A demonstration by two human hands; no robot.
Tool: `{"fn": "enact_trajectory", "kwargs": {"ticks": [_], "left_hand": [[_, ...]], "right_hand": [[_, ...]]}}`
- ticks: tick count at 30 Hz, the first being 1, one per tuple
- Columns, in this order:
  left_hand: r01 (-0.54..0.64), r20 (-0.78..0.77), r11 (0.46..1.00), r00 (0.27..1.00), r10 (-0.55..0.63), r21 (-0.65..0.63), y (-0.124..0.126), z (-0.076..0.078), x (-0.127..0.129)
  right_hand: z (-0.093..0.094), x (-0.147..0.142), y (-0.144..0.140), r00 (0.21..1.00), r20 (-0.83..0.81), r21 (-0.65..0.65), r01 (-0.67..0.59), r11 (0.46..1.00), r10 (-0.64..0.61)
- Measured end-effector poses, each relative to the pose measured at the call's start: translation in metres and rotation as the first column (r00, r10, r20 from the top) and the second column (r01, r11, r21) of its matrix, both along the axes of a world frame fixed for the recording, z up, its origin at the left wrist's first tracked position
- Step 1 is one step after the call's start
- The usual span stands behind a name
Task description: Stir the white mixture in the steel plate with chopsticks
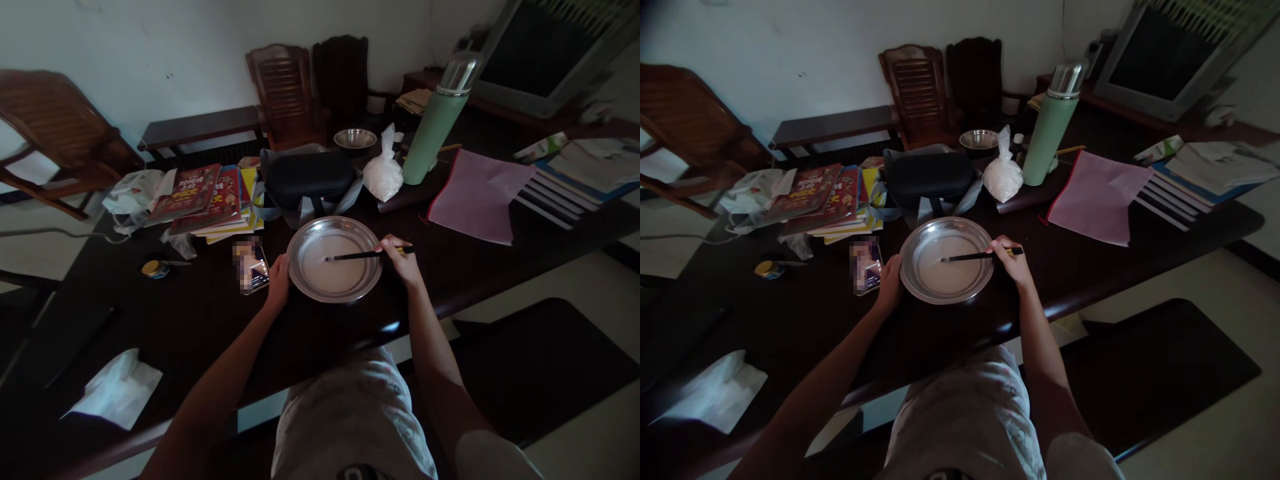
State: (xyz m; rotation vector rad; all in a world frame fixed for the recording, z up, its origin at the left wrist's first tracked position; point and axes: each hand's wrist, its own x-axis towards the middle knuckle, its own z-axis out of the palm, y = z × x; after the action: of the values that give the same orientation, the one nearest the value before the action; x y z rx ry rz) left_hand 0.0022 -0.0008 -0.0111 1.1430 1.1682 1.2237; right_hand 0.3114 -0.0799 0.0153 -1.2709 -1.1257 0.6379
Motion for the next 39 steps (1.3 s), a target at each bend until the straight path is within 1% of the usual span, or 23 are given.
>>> {"fn": "enact_trajectory", "kwargs": {"ticks": [3,5,7,8,10,12,13,15,17,18,20,22,24,26,27,29,31,32,34,36,37,39], "left_hand": [[0.001,0.010,1.000,1.000,-0.001,-0.008,0.0002,-0.0008,0.0001],[0.006,0.003,1.000,1.000,-0.006,0.002,0.0003,-0.0009,-0.0001],[0.005,-0.006,1.000,1.000,-0.005,0.010,0.0004,-0.0005,-0.0003],[0.004,-0.007,1.000,1.000,-0.004,0.008,0.0003,-0.0002,-0.0005],[0.005,-0.004,1.000,1.000,-0.005,0.001,0.0002,0.0005,-0.0008],[0.013,0.000,1.000,1.000,-0.013,-0.003,-0.0001,0.0011,-0.0011],[0.018,-0.001,1.000,1.000,-0.018,-0.005,-0.0002,0.0013,-0.0012],[0.021,-0.004,1.000,1.000,-0.021,-0.012,-0.0002,0.0015,-0.0012],[0.018,-0.005,1.000,1.000,-0.019,-0.020,0.0001,0.0013,-0.0011],[0.018,-0.004,1.000,1.000,-0.019,-0.020,0.0005,0.0010,-0.0010],[0.019,-0.002,1.000,1.000,-0.019,-0.010,0.0015,0.0001,-0.0009],[0.015,-0.001,1.000,1.000,-0.015,0.003,0.0027,-0.0010,-0.0009],[0.007,-0.004,1.000,1.000,-0.007,0.011,0.0037,-0.0021,-0.0013],[0.010,-0.006,1.000,1.000,-0.009,0.017,0.0045,-0.0028,-0.0018],[0.014,-0.007,1.000,1.000,-0.014,0.018,0.0048,-0.0031,-0.0020],[0.024,-0.006,1.000,1.000,-0.024,0.017,0.0051,-0.0034,-0.0022],[0.026,0.000,1.000,1.000,-0.026,0.012,0.0051,-0.0036,-0.0020],[0.024,0.002,1.000,1.000,-0.024,0.009,0.0050,-0.0036,-0.0019],[0.023,-0.001,1.000,1.000,-0.023,0.008,0.0049,-0.0037,-0.0019],[0.026,-0.011,1.000,1.000,-0.026,0.010,0.0047,-0.0035,-0.0019],[0.027,-0.015,1.000,1.000,-0.027,0.012,0.0047,-0.0033,-0.0018],[0.028,-0.016,1.000,0.999,-0.028,0.012,0.0045,-0.0027,-0.0014]], "right_hand": [[0.0004,0.0001,-0.0005,0.997,-0.026,0.022,0.073,0.997,-0.073],[0.0005,-0.0002,-0.0011,0.998,-0.049,0.012,0.046,0.999,-0.045],[0.0006,-0.0007,-0.0012,0.999,-0.033,0.000,-0.018,1.000,0.018],[0.0007,-0.0008,-0.0010,0.999,-0.013,0.001,-0.032,0.999,0.032],[0.0010,-0.0005,-0.0005,1.000,0.012,0.023,0.002,1.000,-0.003],[0.0012,0.0002,-0.0004,0.998,-0.009,0.042,0.057,0.998,-0.056],[0.0013,0.0005,-0.0004,0.998,-0.029,0.039,0.063,0.997,-0.062],[0.0014,0.0007,-0.0005,0.999,-0.048,0.020,0.026,0.999,-0.025],[0.0016,0.0006,-0.0001,1.000,-0.021,0.011,-0.011,1.000,0.012],[0.0017,0.0006,0.0001,1.000,-0.001,0.017,-0.004,1.000,0.004],[0.0019,0.0010,0.0004,0.998,0.011,0.044,0.057,0.997,-0.058],[0.0019,0.0015,0.0002,0.994,-0.025,0.058,0.103,0.993,-0.102],[0.0016,0.0014,-0.0001,0.996,-0.059,0.042,0.069,0.997,-0.066],[0.0014,0.0009,0.0001,0.999,-0.038,0.027,0.003,1.000,-0.002],[0.0014,0.0008,0.0004,1.000,-0.014,0.028,-0.008,1.000,0.009],[0.0014,0.0011,0.0010,0.999,0.018,0.051,0.025,0.998,-0.026],[0.0012,0.0018,0.0011,0.997,-0.011,0.071,0.075,0.995,-0.074],[0.0010,0.0021,0.0009,0.996,-0.039,0.068,0.080,0.994,-0.078],[0.0003,0.0021,0.0006,0.997,-0.062,0.046,0.040,0.998,-0.037],[-0.0004,0.0019,0.0008,1.000,-0.022,0.033,-0.007,0.999,0.007],[-0.0008,0.0020,0.0012,1.000,0.008,0.039,-0.008,0.999,0.008],[-0.0017,0.0026,0.0019,0.999,0.038,0.070,0.034,0.997,-0.036]]}}
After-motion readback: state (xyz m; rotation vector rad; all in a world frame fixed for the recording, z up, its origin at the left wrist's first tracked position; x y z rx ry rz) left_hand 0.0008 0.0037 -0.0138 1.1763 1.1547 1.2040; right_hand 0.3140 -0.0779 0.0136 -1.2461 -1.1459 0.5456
